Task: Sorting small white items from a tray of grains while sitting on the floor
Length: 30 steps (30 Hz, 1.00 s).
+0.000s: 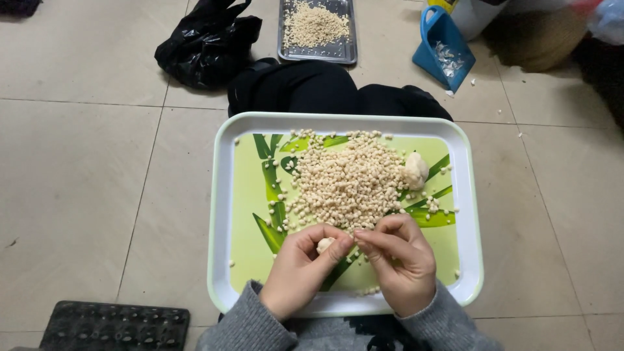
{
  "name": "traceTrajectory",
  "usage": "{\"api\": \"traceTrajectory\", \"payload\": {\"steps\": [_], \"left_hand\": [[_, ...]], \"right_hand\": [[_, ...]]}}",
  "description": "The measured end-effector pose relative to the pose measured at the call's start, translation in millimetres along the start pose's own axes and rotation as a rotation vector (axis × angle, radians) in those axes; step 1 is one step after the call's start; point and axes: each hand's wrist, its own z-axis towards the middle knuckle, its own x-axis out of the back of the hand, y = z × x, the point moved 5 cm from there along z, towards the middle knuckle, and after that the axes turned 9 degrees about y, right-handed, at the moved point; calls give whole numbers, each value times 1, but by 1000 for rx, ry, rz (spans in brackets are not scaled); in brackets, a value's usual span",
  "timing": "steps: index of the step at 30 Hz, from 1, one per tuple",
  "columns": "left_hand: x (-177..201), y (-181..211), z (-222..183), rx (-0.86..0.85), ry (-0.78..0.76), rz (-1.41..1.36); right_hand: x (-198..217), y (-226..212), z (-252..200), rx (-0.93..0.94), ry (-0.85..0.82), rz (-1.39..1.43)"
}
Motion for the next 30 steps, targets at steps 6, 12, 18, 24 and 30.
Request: {"api": "traceTrajectory", "payload": {"steps": [6,12,18,24,30], "left_hand": [[-6,1,-2,-53,-66,-31],[0,6,-2,-132,20,8],[-2,21,-10,-359,85,71],[4,13,-8,-404,106,84],[-1,25,-7,-421,144,203]], "right_hand": [[-2,1,-1,-11,-35,81],[1,-5,-1,-13,-36,0],[3,-1,-5,-28,-63,-16],[5,17,-3,-49,29,45],[2,8,1,-52,24,10]]}}
